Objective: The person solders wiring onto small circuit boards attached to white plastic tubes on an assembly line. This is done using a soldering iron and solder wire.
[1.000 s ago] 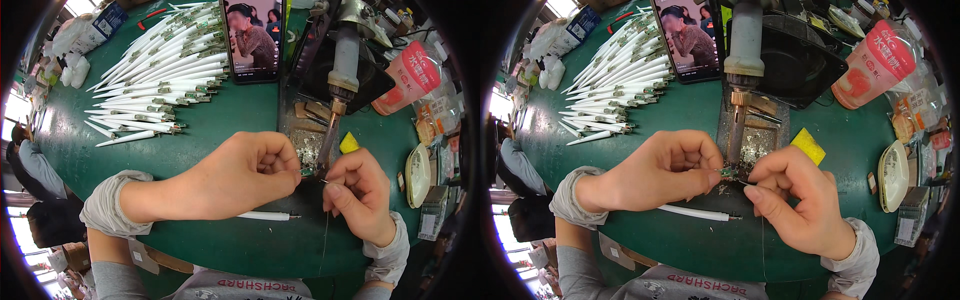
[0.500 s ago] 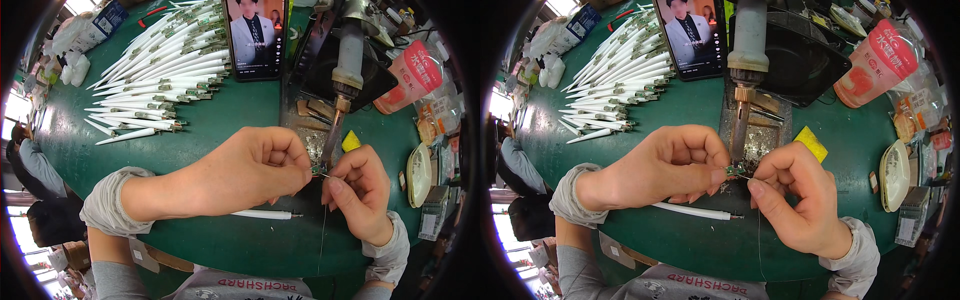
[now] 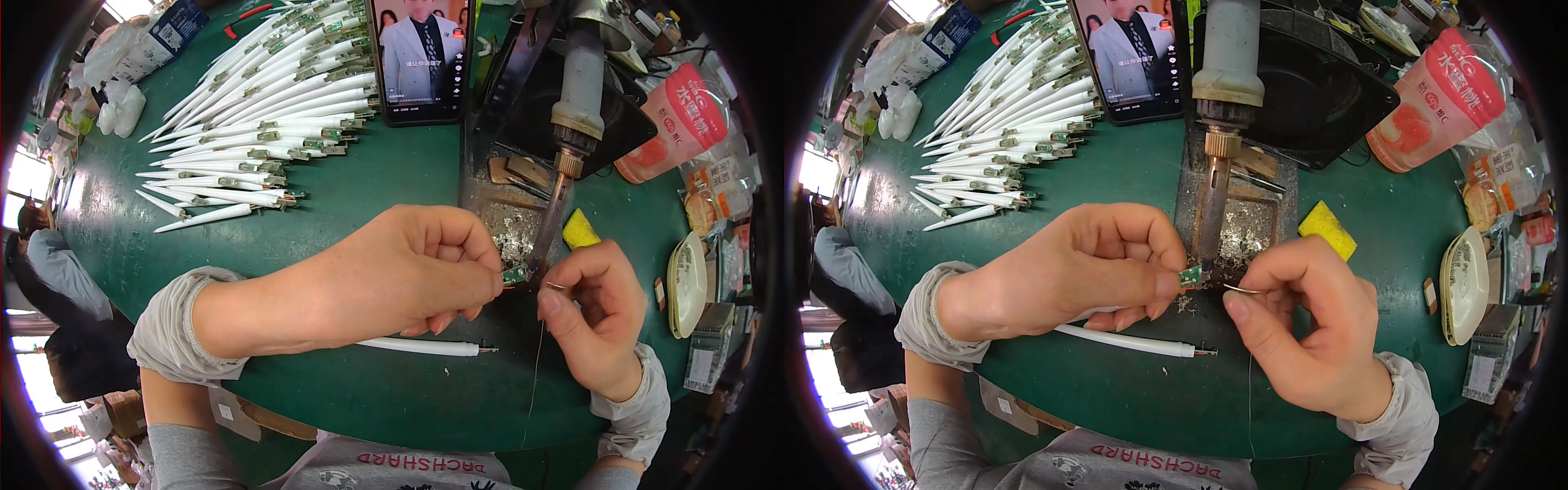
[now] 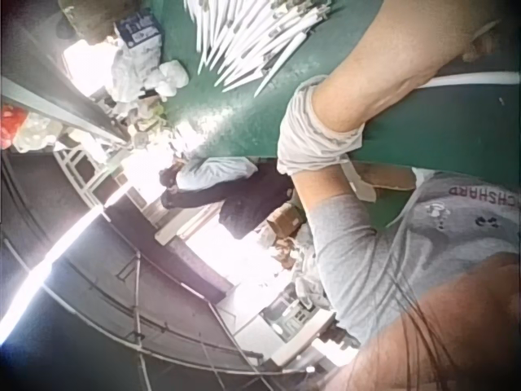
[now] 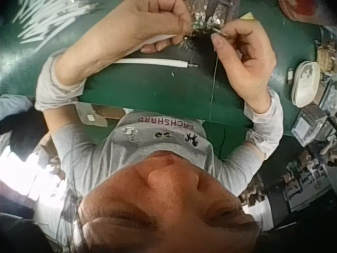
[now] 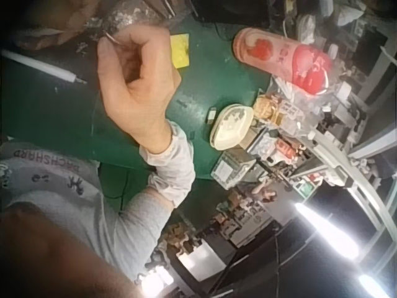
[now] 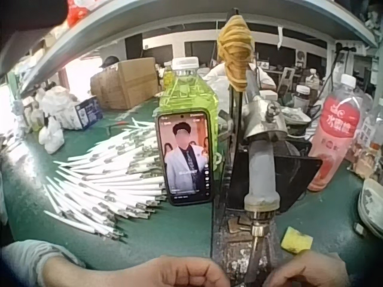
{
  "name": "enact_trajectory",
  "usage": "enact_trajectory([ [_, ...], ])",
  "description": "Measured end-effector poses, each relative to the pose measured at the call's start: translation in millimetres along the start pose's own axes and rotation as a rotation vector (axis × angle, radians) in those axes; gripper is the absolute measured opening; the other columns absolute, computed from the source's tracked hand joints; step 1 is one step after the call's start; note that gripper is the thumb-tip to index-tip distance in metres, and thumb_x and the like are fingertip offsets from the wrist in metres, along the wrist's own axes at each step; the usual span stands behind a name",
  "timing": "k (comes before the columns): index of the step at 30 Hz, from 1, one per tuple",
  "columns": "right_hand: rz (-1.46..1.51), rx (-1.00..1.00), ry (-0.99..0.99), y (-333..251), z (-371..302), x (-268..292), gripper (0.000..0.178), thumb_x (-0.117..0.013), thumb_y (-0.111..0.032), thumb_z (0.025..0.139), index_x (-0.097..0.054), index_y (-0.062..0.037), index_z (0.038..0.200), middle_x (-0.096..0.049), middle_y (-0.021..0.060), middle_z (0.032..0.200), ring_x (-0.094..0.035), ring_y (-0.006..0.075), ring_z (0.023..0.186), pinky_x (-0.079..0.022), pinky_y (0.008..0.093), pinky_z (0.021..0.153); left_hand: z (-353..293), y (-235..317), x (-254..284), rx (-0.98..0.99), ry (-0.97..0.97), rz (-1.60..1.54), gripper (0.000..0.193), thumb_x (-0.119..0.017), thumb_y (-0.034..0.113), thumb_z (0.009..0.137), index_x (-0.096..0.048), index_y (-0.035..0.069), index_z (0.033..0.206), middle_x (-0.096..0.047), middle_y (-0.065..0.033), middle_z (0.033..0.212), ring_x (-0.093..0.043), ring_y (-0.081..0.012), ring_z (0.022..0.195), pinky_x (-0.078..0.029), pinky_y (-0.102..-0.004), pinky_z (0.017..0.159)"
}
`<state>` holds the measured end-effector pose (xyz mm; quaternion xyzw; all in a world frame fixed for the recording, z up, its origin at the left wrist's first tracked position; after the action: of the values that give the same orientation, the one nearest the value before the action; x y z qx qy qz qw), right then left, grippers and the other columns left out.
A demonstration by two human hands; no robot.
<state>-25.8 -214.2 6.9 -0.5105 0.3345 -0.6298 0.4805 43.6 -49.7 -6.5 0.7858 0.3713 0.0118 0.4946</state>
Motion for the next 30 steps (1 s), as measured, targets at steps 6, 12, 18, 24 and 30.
enact_trajectory([
  [6,-0.374,0.502,0.014,-25.4,1.1,-9.4,0.026,-0.074,0.005,0.062,-0.065,-0.0005,0.085,-0.058,0.0087,0.078,-0.053,0.0184,0.057,-0.043,0.0263,0.049,-3.1,-1.9,-6.7,-0.001,-0.041,0.011,0.006,-0.058,0.008,0.09,-0.056,0.003,0.094,-0.06,-0.0005,0.076,-0.049,-0.0039,0.059,-0.037,-0.0181,0.048],
  [12,-0.527,0.722,-0.058,-25.1,-9.8,-12.1,0.036,-0.069,-0.006,0.053,-0.066,-0.0009,0.089,-0.058,0.0094,0.085,-0.054,0.0208,0.062,-0.045,0.0274,0.05,-3.2,-5.7,-11.5,0.045,-0.099,0.048,0.007,-0.059,0.008,0.091,-0.056,0.003,0.095,-0.06,0.0,0.078,-0.049,-0.0039,0.059,-0.037,-0.018,0.05],
  [18,-0.692,0.824,-0.009,-29.0,-13.0,-16.5,0.032,-0.066,-0.01,0.054,-0.065,-0.0035,0.085,-0.057,0.0074,0.085,-0.053,0.018,0.062,-0.043,0.0252,0.05,-2.4,-5.5,-13.5,0.044,-0.111,0.067,0.008,-0.059,0.009,0.091,-0.055,0.003,0.096,-0.059,0.0004,0.077,-0.049,-0.0039,0.06,-0.037,-0.0179,0.05],
  [24,-0.732,0.849,0.027,-28.0,-14.0,-17.8,0.031,-0.066,-0.01,0.053,-0.064,-0.005,0.084,-0.056,0.0063,0.085,-0.052,0.0169,0.062,-0.042,0.0241,0.049,-4.4,-6.1,-13.0,0.022,-0.102,0.022,0.01,-0.058,0.008,0.092,-0.054,0.003,0.099,-0.059,-0.0007,0.081,-0.049,-0.0043,0.061,-0.037,-0.0183,0.051],
  [30,-0.659,0.735,0.024,-23.8,-11.2,-16.2,0.029,-0.067,-0.008,0.056,-0.063,-0.0036,0.085,-0.056,0.0072,0.084,-0.053,0.0194,0.062,-0.043,0.0274,0.05,-2.4,-7.3,-12.8,-0.129,-0.108,0.157,0.01,-0.058,0.007,0.093,-0.054,0.001,0.1,-0.056,0.0004,0.08,-0.05,-0.0042,0.067,-0.038,-0.0187,0.054],
])
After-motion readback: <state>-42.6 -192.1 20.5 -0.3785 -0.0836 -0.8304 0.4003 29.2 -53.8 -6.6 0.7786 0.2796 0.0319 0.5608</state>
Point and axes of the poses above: each hand's wrist, its own z-axis towards the middle knuckle, its own x-axis out of the back of the hand, y = z × x, the point moved 5 cm from there along z, towards the middle knuckle
